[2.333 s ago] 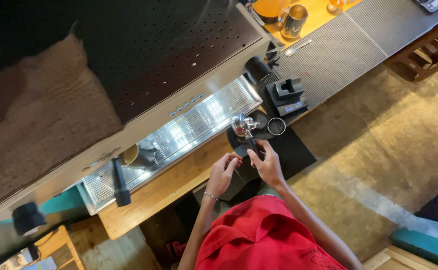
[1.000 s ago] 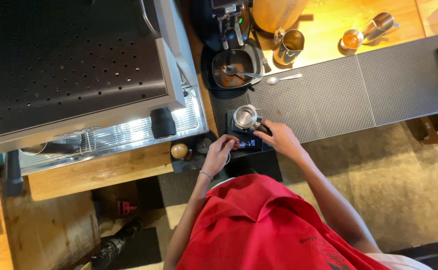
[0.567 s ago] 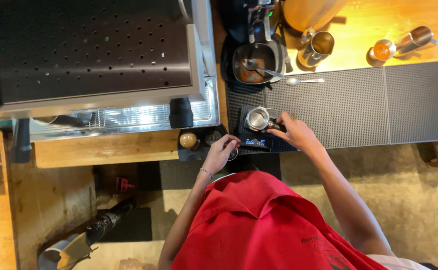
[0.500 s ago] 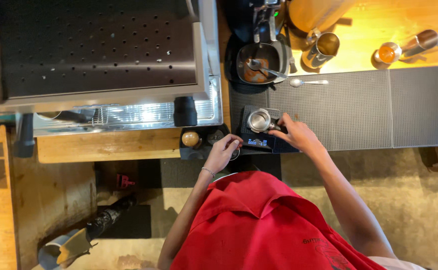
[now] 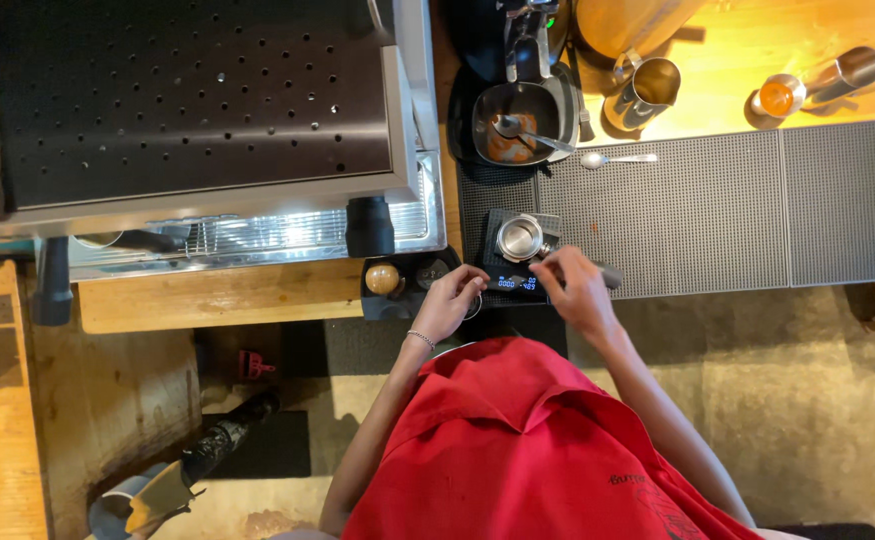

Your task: The person prepares espresso by tamping coffee grounds in a portafilter, cleaning the portafilter with a sponge, and weighing the grounds on a digital scale. They use a tamper to compress the grounds and a spoon to level them before placing the portafilter on the scale.

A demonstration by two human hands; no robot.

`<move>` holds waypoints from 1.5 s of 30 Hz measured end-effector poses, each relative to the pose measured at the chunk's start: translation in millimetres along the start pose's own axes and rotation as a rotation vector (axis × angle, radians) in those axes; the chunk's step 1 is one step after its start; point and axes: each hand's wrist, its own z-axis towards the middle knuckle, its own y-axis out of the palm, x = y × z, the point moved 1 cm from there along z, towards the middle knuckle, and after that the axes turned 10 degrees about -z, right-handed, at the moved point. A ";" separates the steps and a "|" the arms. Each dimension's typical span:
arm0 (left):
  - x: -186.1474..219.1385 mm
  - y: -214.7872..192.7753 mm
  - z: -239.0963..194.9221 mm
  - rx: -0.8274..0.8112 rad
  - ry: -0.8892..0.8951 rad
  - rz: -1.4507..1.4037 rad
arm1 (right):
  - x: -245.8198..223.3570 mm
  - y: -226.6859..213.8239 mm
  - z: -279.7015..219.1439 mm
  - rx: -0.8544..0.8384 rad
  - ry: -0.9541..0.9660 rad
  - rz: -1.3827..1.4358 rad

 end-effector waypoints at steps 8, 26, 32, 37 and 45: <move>4.6 -0.8 4.0 -0.039 -0.021 0.029 | -44.3 0.9 -14.9 -0.042 0.140 0.230; -19.9 0.4 -11.7 -0.087 0.319 1.362 | -53.4 -6.3 -24.4 -0.041 0.279 0.338; -34.8 1.6 -8.1 -0.135 0.313 1.434 | -50.1 -7.4 -30.6 -0.022 0.307 0.350; -5.1 -5.2 -16.9 -0.158 0.369 1.232 | -37.6 -7.4 -39.4 0.007 0.369 0.355; 72.5 15.0 19.9 -0.030 0.503 0.707 | -23.1 -0.2 -52.1 0.013 0.464 0.338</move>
